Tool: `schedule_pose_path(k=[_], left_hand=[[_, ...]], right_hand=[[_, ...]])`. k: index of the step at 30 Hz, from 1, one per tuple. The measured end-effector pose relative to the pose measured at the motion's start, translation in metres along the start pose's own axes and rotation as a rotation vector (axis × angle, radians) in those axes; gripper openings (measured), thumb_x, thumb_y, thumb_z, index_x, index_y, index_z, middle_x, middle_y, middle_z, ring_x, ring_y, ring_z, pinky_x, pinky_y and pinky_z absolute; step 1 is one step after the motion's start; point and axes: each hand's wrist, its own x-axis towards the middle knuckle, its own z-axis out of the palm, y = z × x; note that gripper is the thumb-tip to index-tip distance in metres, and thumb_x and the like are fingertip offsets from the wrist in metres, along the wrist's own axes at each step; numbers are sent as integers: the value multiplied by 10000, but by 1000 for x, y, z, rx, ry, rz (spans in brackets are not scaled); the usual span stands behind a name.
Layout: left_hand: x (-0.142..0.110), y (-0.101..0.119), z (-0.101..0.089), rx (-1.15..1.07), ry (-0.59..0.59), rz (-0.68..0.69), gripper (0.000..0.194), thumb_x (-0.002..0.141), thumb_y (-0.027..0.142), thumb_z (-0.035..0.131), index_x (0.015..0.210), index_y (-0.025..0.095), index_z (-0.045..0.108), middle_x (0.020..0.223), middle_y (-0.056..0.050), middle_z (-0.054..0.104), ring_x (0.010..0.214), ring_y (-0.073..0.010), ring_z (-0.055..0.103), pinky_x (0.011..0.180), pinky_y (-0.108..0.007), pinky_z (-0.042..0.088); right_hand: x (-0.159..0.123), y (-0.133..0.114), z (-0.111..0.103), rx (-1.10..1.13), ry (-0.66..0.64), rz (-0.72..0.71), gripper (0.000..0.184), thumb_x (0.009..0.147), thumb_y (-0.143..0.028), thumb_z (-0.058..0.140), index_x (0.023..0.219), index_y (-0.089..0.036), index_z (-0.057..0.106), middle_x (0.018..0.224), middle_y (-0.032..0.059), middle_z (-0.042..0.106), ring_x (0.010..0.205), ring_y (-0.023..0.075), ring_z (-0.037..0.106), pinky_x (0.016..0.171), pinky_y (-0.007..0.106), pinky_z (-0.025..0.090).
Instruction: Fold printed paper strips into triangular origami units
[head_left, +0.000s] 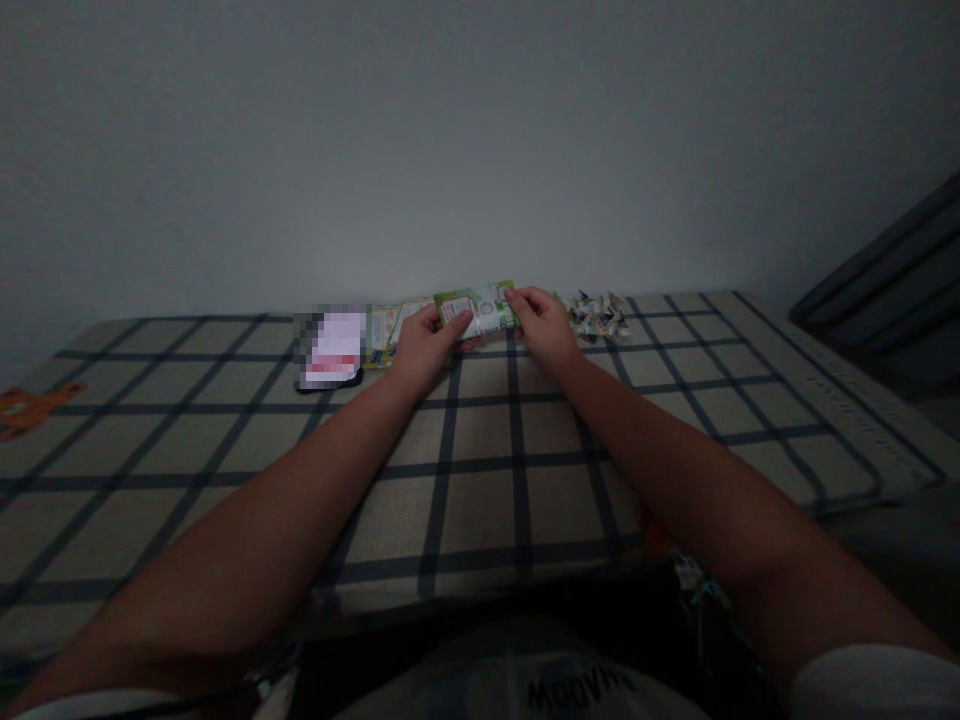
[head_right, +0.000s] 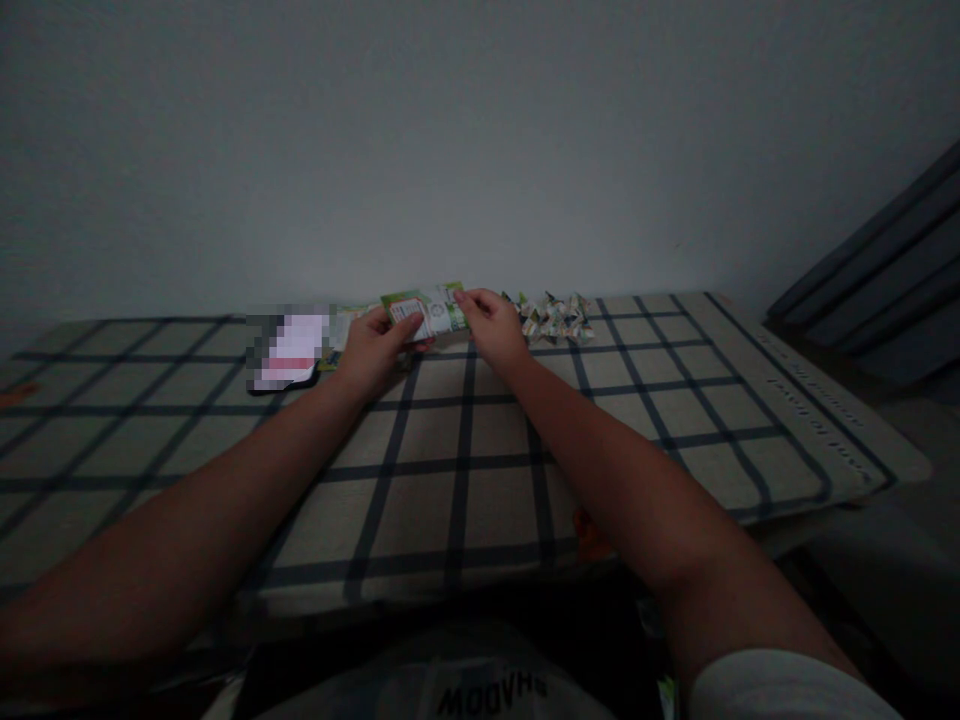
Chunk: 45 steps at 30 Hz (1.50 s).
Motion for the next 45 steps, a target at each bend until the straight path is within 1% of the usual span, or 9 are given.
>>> schedule_pose_path(k=[9,20,25,31,35,37,40,43,45], left_hand=[[-1,1,2,-4,-1,-6,507,706,539,906,1009,150,788,989,-93,807,754,-183,734,652,-292,623],[-1,0,1,20,6,8,509,720,563,899,999,155,782,917,-76,799,711,-176,725,653,-285,602],[-1,2,2,-14,0,-15,495,716,543,908,991,152,781,939,-82,798,700,-169,722,648,-291,607],[-3,4,3,0,-1,-30,529,688,558,919,995,147,788,961,-102,804,758,-207,735,696,-336,614],[-3,3,1,71,22,4,483,703,551,905,965,159,805,959,-99,812,844,-233,746,754,-341,605],[-2,3,0,86,37,19,459,708,536,902,955,161,808,963,-95,815,872,-234,748,785,-337,600],[-1,2,0,23,47,20,460,700,524,907,969,167,802,1000,-93,817,893,-228,751,781,-323,600],[2,2,0,-73,60,-9,486,683,546,914,986,188,787,1015,-85,814,888,-220,753,713,-296,596],[3,1,0,-99,69,-33,505,668,563,920,990,201,776,1005,-77,811,887,-220,755,678,-282,590]], right_hand=[[1,-1,1,-15,17,-3,579,828,-783,663,831,-204,660,685,-16,548,626,121,496,518,247,405],[0,0,1,-31,12,-17,638,806,-842,625,826,-204,636,698,-13,541,638,119,503,496,237,389],[-1,-3,2,-18,20,3,590,821,-804,647,819,-214,641,697,-9,541,647,128,510,507,242,398],[-2,-4,1,-25,30,29,538,853,-754,656,825,-218,653,704,-6,554,658,134,518,512,246,396],[-1,-3,0,-9,27,9,533,844,-740,677,789,-211,644,681,-13,555,635,122,518,524,243,410],[-1,-3,0,16,19,8,530,837,-732,689,790,-207,642,698,-8,580,632,117,527,514,236,412],[-1,-3,2,75,-9,73,504,854,-708,687,900,-207,665,800,11,659,654,117,572,483,219,417],[-2,-1,6,126,-91,161,480,842,-654,739,997,-206,670,917,31,712,682,114,618,473,202,444],[-3,0,9,131,-152,205,454,801,-600,804,968,-198,673,920,35,722,690,114,632,478,195,463]])
